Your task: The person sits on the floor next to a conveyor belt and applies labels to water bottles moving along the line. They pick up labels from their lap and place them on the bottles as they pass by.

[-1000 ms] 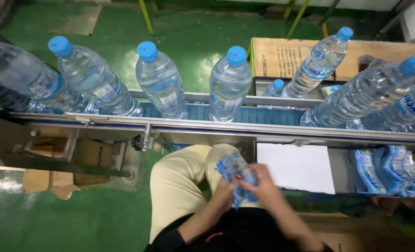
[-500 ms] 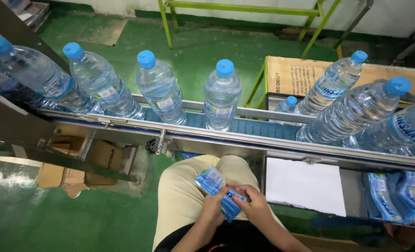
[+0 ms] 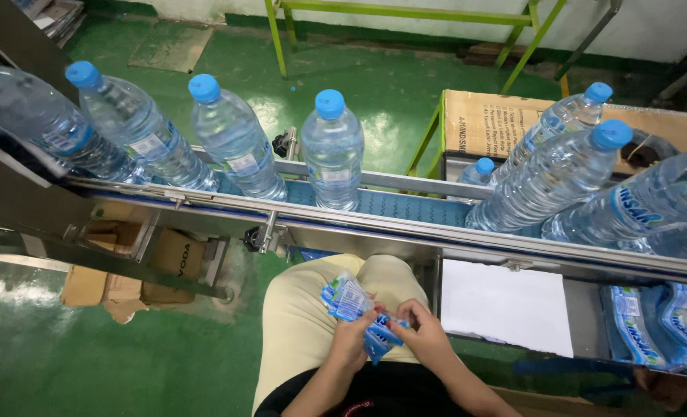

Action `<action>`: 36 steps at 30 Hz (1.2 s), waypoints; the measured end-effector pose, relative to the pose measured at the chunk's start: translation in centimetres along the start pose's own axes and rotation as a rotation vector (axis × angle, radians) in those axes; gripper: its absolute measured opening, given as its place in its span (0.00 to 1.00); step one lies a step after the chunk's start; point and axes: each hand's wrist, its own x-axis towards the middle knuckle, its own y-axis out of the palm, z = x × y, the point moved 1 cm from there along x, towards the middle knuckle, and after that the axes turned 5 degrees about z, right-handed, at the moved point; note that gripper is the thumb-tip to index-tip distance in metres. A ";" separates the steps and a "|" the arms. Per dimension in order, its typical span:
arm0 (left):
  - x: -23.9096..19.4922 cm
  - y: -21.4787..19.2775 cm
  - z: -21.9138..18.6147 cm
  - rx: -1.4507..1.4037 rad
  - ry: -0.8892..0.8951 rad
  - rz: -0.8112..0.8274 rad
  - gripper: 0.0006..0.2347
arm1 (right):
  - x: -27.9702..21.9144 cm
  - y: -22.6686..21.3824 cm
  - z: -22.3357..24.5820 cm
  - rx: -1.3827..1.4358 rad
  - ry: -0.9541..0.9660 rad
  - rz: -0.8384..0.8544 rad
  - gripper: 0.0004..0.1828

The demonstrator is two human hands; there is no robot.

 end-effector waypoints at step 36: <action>-1.8 -0.3 -4.9 -0.163 0.134 0.027 0.09 | 5.3 -16.2 27.8 -0.472 -0.910 -0.664 0.39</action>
